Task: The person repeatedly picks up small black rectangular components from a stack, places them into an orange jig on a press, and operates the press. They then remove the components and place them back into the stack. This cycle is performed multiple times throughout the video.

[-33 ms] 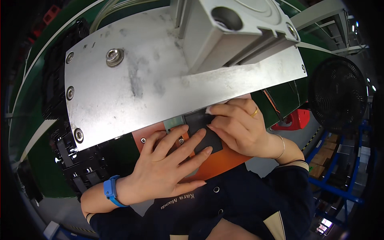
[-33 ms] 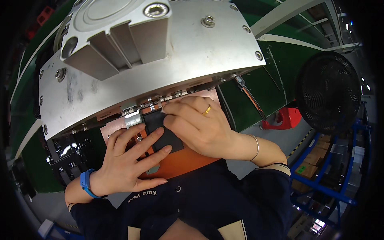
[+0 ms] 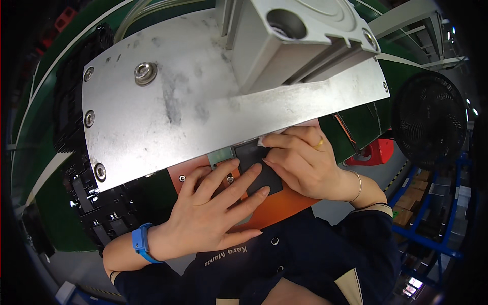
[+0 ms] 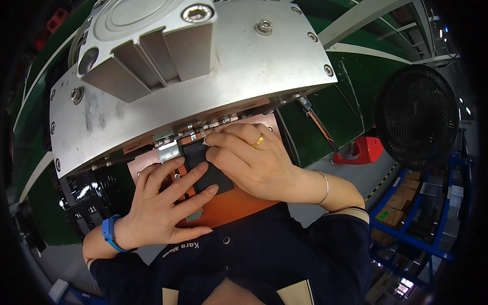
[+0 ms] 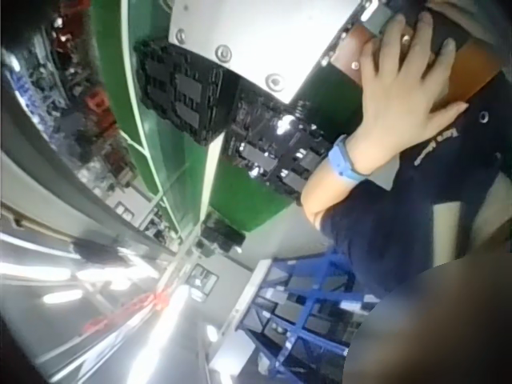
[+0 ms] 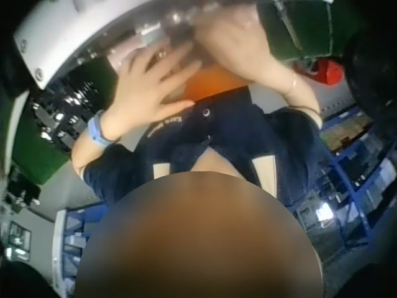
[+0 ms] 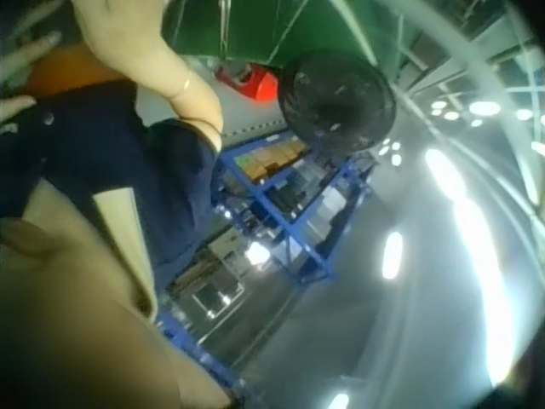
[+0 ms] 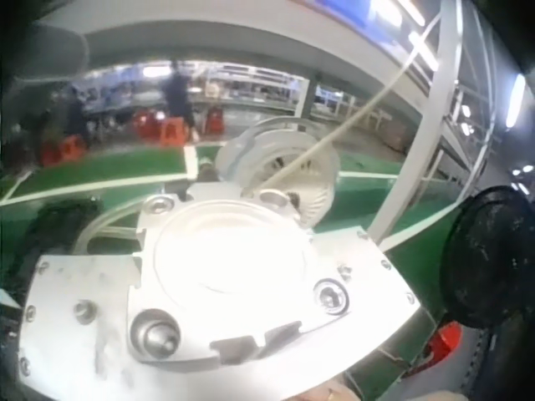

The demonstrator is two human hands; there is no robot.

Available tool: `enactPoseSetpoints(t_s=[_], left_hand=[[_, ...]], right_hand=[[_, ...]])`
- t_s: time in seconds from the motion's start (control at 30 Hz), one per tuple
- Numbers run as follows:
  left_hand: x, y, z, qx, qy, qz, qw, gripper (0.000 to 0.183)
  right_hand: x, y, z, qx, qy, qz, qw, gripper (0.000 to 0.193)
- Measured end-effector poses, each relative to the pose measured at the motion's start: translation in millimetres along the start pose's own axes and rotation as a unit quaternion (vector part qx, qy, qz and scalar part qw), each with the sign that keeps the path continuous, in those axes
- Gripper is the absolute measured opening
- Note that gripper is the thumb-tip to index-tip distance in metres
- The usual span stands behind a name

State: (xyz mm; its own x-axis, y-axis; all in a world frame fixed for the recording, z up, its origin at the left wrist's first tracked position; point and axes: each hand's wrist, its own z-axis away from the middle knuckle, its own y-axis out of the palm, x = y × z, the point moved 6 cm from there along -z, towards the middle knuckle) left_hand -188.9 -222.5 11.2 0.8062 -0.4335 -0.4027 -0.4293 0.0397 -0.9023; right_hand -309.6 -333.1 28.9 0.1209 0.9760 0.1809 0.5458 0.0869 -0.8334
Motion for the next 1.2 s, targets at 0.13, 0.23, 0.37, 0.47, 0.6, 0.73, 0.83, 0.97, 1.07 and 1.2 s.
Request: enactPoseSetpoints(t_s=[0.13,0.23,0.37,0.47,0.6,0.73,0.83,0.97,1.07,1.2], left_hand=[[-0.5,-0.5,-1.4,0.001,0.002,-0.002,1.000,0.060],[-1.0,0.0,-0.6,0.005,-0.001,-0.004,1.000,0.060],[-1.2,1.0,-0.7,0.010,0.000,-0.012,1.000,0.062],[-0.4,1.9,-0.2,0.019,-0.011,0.002,1.000,0.066],[1.4,1.2,-1.6,0.021,-0.016,0.011,1.000,0.071],[2.5,0.0,-2.7,0.031,-0.025,0.007,0.999,0.075],[3.1,1.8,-1.6,0.038,-0.029,0.014,0.999,0.075],[2.7,3.2,-0.2,0.040,-0.024,0.012,0.999,0.072],[2.8,5.0,1.0,0.039,-0.026,0.011,0.999,0.070],[4.3,5.5,0.7,0.038,-0.027,0.019,0.999,0.069]], right_hand=[[3.9,2.2,-1.3,0.059,0.029,0.027,0.997,0.025],[5.5,1.3,5.2,0.045,0.014,0.033,0.998,0.026],[10.8,-17.9,18.8,0.032,0.056,-0.026,0.998,0.037],[13.5,-10.2,22.5,0.100,0.084,-0.111,0.985,0.049],[11.2,-8.0,24.9,0.108,0.075,-0.098,0.986,0.047],[9.0,-4.1,20.8,0.093,0.057,-0.125,0.986,0.041],[9.8,-2.1,21.1,0.082,0.041,-0.127,0.988,0.039],[12.1,-2.2,21.0,0.079,0.036,-0.119,0.989,0.038],[12.8,-2.1,21.1,0.078,0.035,-0.114,0.990,0.037],[13.3,-1.0,20.8,0.083,0.035,-0.108,0.990,0.035]])
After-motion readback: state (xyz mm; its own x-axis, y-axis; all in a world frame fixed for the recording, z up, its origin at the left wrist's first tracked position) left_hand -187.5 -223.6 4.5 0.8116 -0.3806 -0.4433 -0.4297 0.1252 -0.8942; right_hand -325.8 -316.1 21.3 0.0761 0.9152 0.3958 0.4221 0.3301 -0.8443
